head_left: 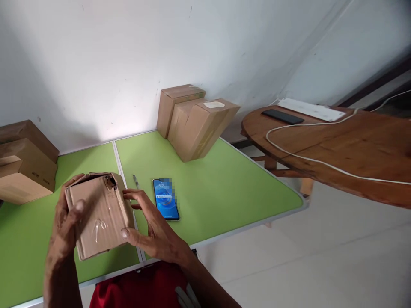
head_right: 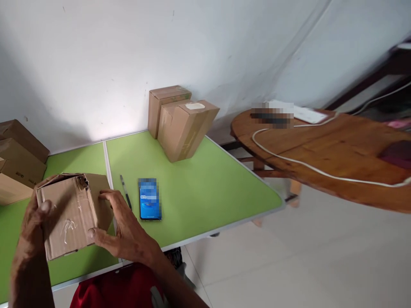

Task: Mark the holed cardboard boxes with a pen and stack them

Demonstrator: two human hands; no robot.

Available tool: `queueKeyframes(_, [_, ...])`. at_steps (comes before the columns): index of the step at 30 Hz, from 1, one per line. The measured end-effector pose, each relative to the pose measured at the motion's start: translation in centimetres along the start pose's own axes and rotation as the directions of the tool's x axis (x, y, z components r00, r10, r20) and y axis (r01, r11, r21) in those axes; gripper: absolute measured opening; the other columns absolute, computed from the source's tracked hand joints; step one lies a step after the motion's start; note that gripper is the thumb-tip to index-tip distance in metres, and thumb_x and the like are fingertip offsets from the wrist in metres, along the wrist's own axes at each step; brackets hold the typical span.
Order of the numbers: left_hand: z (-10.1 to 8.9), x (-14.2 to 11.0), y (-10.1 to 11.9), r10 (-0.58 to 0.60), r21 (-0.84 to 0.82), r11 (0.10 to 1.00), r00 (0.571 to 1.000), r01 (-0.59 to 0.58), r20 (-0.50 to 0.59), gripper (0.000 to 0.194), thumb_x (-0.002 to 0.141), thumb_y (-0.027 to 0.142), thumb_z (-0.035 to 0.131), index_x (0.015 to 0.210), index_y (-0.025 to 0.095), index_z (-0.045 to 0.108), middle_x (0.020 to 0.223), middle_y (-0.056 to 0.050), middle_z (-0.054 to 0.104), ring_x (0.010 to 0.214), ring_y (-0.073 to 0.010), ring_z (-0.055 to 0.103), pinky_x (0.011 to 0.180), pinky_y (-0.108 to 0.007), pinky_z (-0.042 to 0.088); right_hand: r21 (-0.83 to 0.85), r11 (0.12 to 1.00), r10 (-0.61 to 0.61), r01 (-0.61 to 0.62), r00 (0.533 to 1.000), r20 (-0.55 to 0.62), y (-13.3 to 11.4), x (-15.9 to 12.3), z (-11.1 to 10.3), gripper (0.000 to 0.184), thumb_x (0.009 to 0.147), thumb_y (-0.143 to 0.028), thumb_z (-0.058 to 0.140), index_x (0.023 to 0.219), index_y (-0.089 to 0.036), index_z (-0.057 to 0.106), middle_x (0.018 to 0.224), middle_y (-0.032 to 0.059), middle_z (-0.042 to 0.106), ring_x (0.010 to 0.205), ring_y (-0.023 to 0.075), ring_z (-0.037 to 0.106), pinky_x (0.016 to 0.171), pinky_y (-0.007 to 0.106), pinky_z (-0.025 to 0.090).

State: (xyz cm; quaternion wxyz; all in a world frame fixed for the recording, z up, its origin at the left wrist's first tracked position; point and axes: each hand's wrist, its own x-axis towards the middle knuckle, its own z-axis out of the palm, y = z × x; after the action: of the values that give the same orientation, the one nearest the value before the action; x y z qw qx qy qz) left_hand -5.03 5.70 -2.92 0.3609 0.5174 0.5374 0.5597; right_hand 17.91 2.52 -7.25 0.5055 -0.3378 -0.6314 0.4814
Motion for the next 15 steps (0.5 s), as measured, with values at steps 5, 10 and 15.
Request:
queueKeyframes(5, [-0.3, -1.6, 2.4, 0.064, 0.247, 0.966, 0.997, -0.074, 0.048, 0.072, 0.071, 0.069, 0.096, 0.126, 0.025, 0.082, 0.133, -0.012, 0.081, 0.112, -0.0354, 0.08, 0.081, -0.038, 0.072, -0.039, 0.999, 0.007, -0.015, 0.983, -0.184, -1.4, 0.4, 0.2, 0.03, 0.107, -0.052, 0.07, 0.123, -0.027, 0.069, 0.124, 0.007, 0.074, 0.117, 0.0248, 0.071, 0.097, 0.038, 0.059])
queueKeyframes(10, [0.0, -3.6, 3.2, 0.216, 0.43, 0.872, 0.972, -0.235, 0.093, 0.05, 0.082, 0.066, 0.089, 0.114, 0.028, 0.085, 0.117, -0.008, 0.084, 0.106, -0.0307, 0.081, 0.096, -0.043, 0.07, -0.129, 0.991, -0.058, 0.028, 0.969, -0.24, -2.4, 0.5, 0.7, 0.023, 0.106, -0.043, 0.069, 0.12, -0.025, 0.068, 0.118, 0.0065, 0.073, 0.107, 0.0219, 0.072, 0.083, 0.032, 0.059])
queueKeyframes(15, [1.5, -4.6, 3.6, 0.446, 0.655, 0.653, 0.892, -0.38, 0.072, 0.053, 0.089, 0.064, 0.087, 0.129, 0.03, 0.081, 0.124, -0.007, 0.084, 0.106, -0.0296, 0.082, 0.089, -0.043, 0.068, -0.151, 0.985, -0.118, 0.085, 0.967, -0.226, -2.3, 0.2, 1.4, 0.019, 0.107, -0.032, 0.064, 0.123, -0.023, 0.069, 0.12, 0.0072, 0.074, 0.111, 0.0212, 0.074, 0.087, 0.032, 0.06])
